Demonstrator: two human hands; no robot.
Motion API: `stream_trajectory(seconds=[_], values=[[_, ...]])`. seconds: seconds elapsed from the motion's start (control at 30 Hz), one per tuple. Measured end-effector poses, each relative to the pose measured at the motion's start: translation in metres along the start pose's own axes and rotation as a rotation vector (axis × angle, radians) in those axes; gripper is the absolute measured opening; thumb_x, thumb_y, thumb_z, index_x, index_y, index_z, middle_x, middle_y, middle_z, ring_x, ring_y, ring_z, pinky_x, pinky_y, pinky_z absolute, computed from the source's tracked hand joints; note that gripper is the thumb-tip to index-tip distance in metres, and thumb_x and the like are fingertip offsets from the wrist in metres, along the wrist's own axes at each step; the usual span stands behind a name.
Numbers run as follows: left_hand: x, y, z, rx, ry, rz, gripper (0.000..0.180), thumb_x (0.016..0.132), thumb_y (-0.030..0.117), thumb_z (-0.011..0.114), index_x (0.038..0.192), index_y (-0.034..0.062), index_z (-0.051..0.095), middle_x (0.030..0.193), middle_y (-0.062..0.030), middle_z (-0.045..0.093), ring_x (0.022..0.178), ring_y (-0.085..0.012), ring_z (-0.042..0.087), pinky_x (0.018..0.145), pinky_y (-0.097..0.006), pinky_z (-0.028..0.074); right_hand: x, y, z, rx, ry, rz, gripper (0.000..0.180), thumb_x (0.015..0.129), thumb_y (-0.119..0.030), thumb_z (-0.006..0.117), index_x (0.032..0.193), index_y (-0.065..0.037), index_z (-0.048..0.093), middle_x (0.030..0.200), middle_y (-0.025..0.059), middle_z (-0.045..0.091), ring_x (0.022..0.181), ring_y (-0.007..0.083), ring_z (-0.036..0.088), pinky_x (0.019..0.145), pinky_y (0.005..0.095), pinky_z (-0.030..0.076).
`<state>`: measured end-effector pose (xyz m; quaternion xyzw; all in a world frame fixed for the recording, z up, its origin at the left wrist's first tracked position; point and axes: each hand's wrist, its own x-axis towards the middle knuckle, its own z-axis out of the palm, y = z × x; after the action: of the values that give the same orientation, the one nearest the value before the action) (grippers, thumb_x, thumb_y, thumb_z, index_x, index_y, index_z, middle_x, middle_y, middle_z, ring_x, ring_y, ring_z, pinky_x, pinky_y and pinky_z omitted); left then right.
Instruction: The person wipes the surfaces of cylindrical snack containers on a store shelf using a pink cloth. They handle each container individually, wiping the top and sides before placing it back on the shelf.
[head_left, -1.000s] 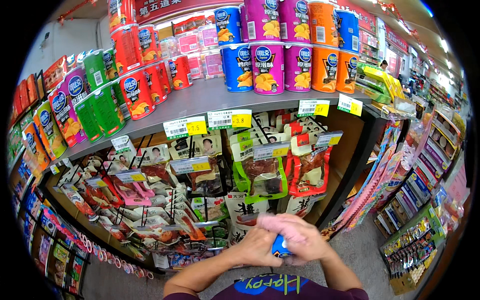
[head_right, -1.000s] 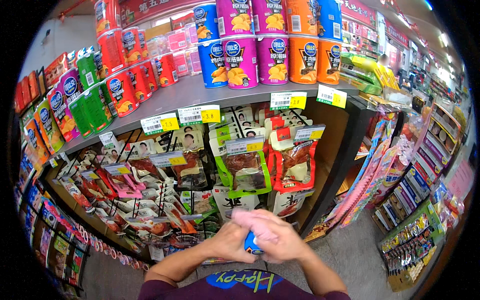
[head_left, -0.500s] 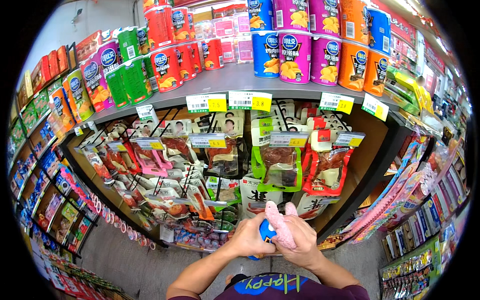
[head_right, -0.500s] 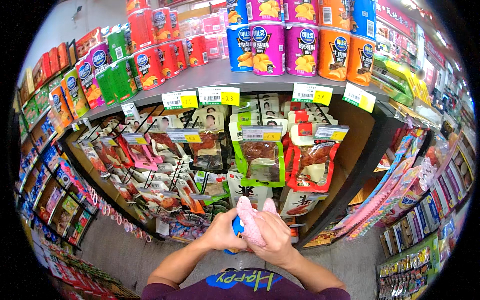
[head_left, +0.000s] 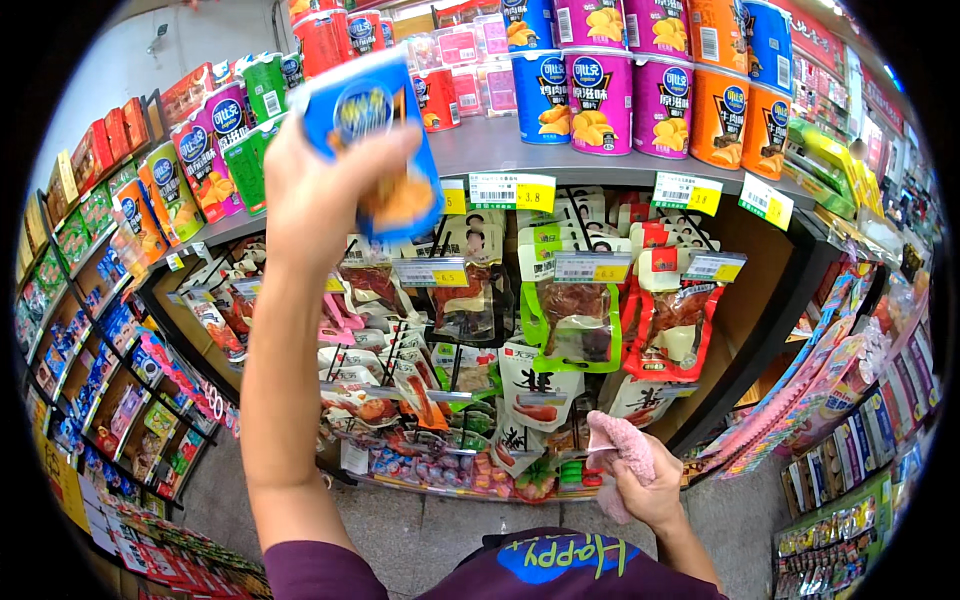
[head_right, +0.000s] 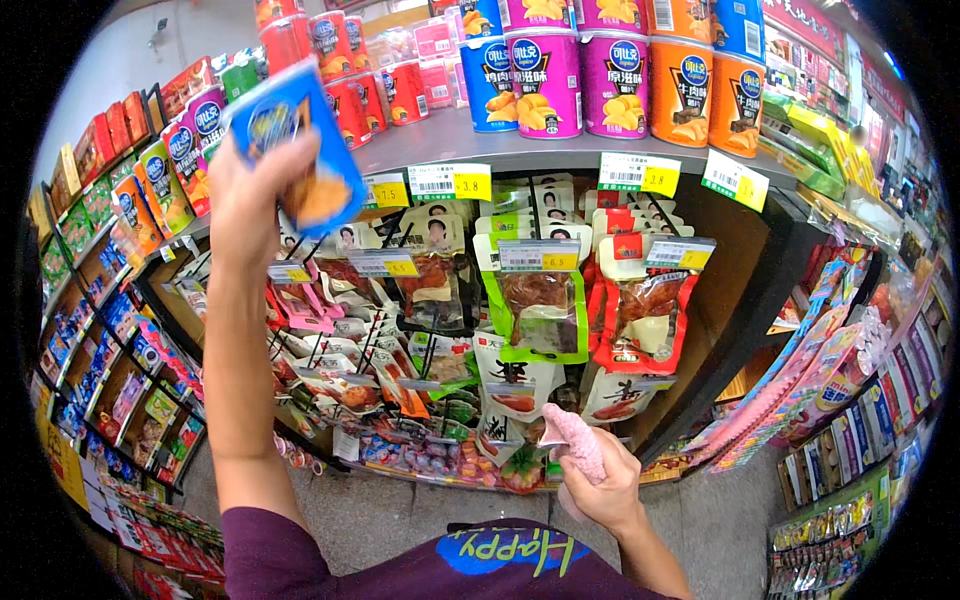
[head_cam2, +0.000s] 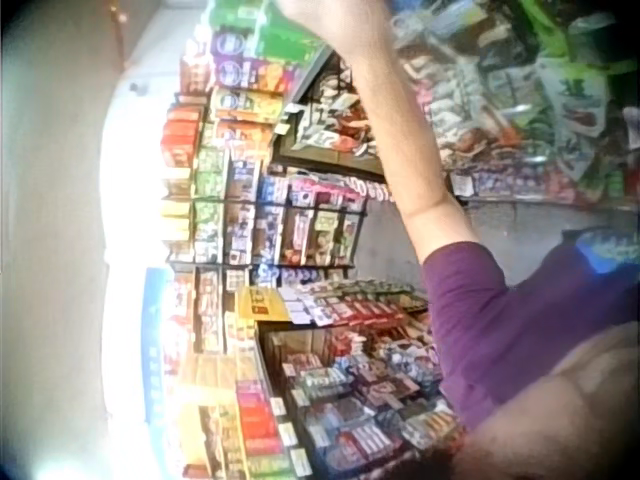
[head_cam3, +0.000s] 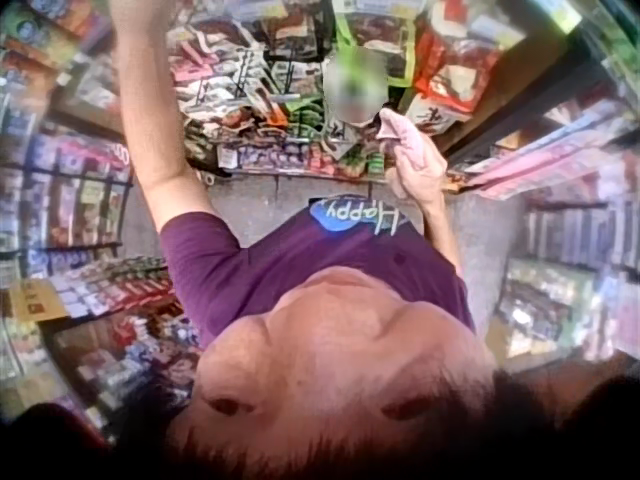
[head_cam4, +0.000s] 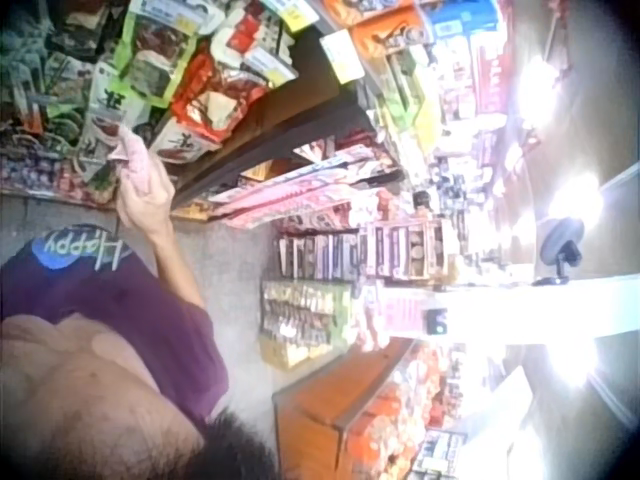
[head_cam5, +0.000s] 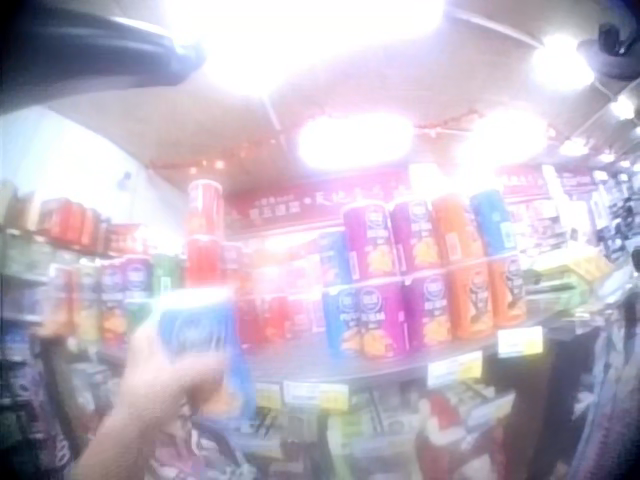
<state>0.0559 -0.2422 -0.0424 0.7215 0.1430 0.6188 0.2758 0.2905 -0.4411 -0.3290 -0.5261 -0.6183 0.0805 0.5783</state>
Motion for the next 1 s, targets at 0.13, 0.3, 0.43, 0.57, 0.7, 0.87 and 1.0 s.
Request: stream_trajectory(seconds=[0.13, 0.3, 0.43, 0.57, 0.7, 0.87, 1.0], values=[[0.062, -0.039, -0.003, 0.126, 0.005, 0.068, 0.047, 0.067, 0.021, 0.083, 0.1, -0.0036, 0.06, 0.087, -0.0099, 0.067, 0.073, -0.0146, 0.066, 0.066, -0.03, 0.056, -0.01, 0.0, 0.007, 0.024, 0.04, 0.148, 0.037, 0.078, 0.002, 0.061, 0.114, 0.007, 0.059, 0.104, 0.0145, 0.067, 0.088, 0.0192, 0.065, 0.078, 0.0303, 0.052], [0.081, -0.09, -0.014, 0.366, -0.031, 0.021, 0.047, 0.063, 0.026, 0.083, 0.094, -0.0053, 0.064, 0.083, -0.0135, 0.069, 0.071, -0.0162, 0.067, 0.065, -0.031, 0.055, -0.02, 0.0, 0.016, -0.038, 0.069, 0.221, 0.039, 0.072, -0.002, 0.068, 0.111, 0.001, 0.063, 0.094, 0.0156, 0.067, 0.083, 0.0255, 0.066, 0.075, 0.0328, 0.051], [0.074, -0.088, -0.012, 0.753, 0.131, 0.203, 0.064, 0.06, 0.036, 0.086, 0.098, -0.0051, 0.055, 0.09, -0.0187, 0.064, 0.081, -0.0268, 0.066, 0.073, -0.037, 0.053, -0.016, -0.002, 0.024, -0.038, 0.055, 0.213, 0.038, 0.072, -0.003, 0.069, 0.11, 0.0, 0.063, 0.097, 0.0158, 0.067, 0.085, 0.0274, 0.066, 0.077, 0.0351, 0.051], [0.08, -0.109, -0.028, 0.967, 0.179, 0.378, 0.066, 0.06, 0.036, 0.087, 0.102, -0.0035, 0.054, 0.093, -0.02, 0.063, 0.086, -0.031, 0.063, 0.076, -0.039, 0.05, -0.007, -0.004, 0.037, -0.083, -0.001, 0.152, 0.039, 0.073, -0.004, 0.07, 0.111, -0.001, 0.063, 0.095, 0.0149, 0.067, 0.085, 0.0268, 0.066, 0.076, 0.0346, 0.051], [0.074, -0.115, -0.029, 0.937, 0.174, 0.292, 0.068, 0.06, 0.032, 0.086, 0.108, -0.0022, 0.053, 0.1, -0.0202, 0.059, 0.093, -0.0329, 0.059, 0.081, -0.041, 0.047, 0.004, -0.01, 0.045, -0.053, -0.067, 0.159, 0.037, 0.072, -0.006, 0.071, 0.108, 0.0, 0.063, 0.093, 0.0162, 0.066, 0.082, 0.0267, 0.067, 0.074, 0.034, 0.052], [0.071, -0.112, -0.026, 0.948, 0.168, 0.279, 0.086, 0.059, 0.032, 0.085, 0.124, -0.0038, 0.041, 0.107, -0.0253, 0.056, 0.1, -0.0393, 0.056, 0.083, -0.045, 0.048, 0.005, 0.002, 0.055, -0.08, -0.033, 0.15, 0.035, 0.072, -0.009, 0.073, 0.105, 0.0, 0.064, 0.092, 0.0167, 0.066, 0.08, 0.0277, 0.067, 0.073, 0.0343, 0.052], [0.065, -0.108, -0.022, 1.023, 0.224, 0.388, 0.085, 0.062, 0.023, 0.086, 0.129, -0.0028, 0.04, 0.109, -0.0207, 0.055, 0.095, -0.0348, 0.057, 0.081, -0.042, 0.047, 0.011, 0.0, 0.062, -0.102, -0.042, 0.182, 0.035, 0.073, -0.011, 0.073, 0.105, 0.0, 0.064, 0.093, 0.017, 0.066, 0.08, 0.0283, 0.067, 0.073, 0.0348, 0.053]])
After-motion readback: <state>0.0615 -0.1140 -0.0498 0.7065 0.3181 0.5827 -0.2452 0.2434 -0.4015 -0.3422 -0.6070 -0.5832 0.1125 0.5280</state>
